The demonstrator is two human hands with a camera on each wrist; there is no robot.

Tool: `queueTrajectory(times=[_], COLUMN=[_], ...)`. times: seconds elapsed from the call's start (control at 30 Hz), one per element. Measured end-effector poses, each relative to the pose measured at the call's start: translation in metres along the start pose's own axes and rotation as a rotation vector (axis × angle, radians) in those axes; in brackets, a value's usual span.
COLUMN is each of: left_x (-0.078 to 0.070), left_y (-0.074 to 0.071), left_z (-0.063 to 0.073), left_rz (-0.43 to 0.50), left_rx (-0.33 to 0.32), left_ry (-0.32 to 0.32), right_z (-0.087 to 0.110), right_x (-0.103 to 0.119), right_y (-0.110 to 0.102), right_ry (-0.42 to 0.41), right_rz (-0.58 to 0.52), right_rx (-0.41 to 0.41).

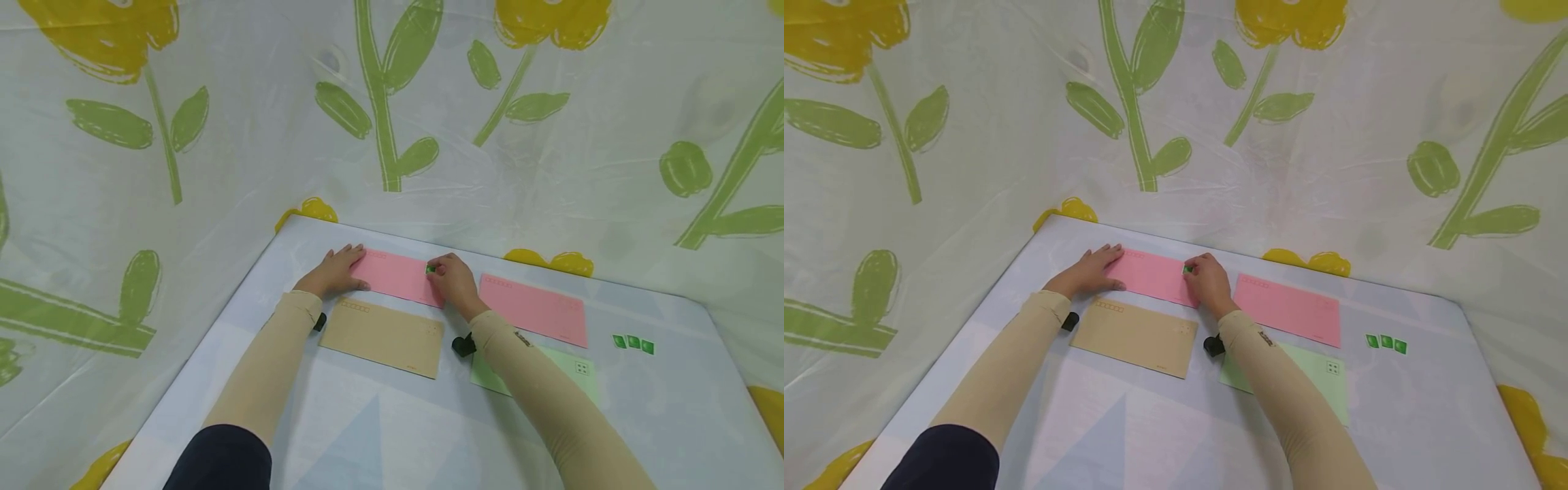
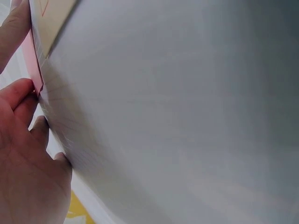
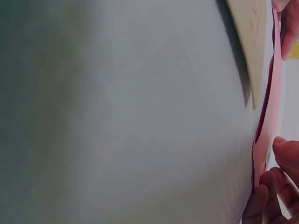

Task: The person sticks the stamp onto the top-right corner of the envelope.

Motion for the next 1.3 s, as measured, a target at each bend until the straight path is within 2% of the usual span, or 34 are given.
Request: queueTrajectory(times=[0.43,0.73,1.0,1.3], left_x=[0.001,0.001,0.002,0.002], left_y=[-0.002,0.0,0.001,0.001], left_z=[0.002,0.001,-0.001,-0.002], left_rz=[0.016,0.014,0.013,0.011], left_rx=[0.001,-0.001,0.002,0.003], left_ry=[-0.004,0.001,-0.005,-0.006], right_z=[0.007,0.012,0.013,0.011], right_x=[0.006,0.006,0.006,0.005], right_y=[0.002,0.003,0.004,0.007], right_ry=[-0.021,-0.012,-0.041,-0.022], right_rz=[-0.021,-0.002,0.028,0.031], right_rx=[-0.001,0.017,0.02,0.029])
Point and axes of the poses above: each hand's wrist, its own z-axis away from the middle knuckle, its own y-axis out of the palm, x = y × z, the point moved 5 cm from there along -z, towards the middle knuckle, and after that the axes turned 5 degrees about -z, right-handed, at the moved point
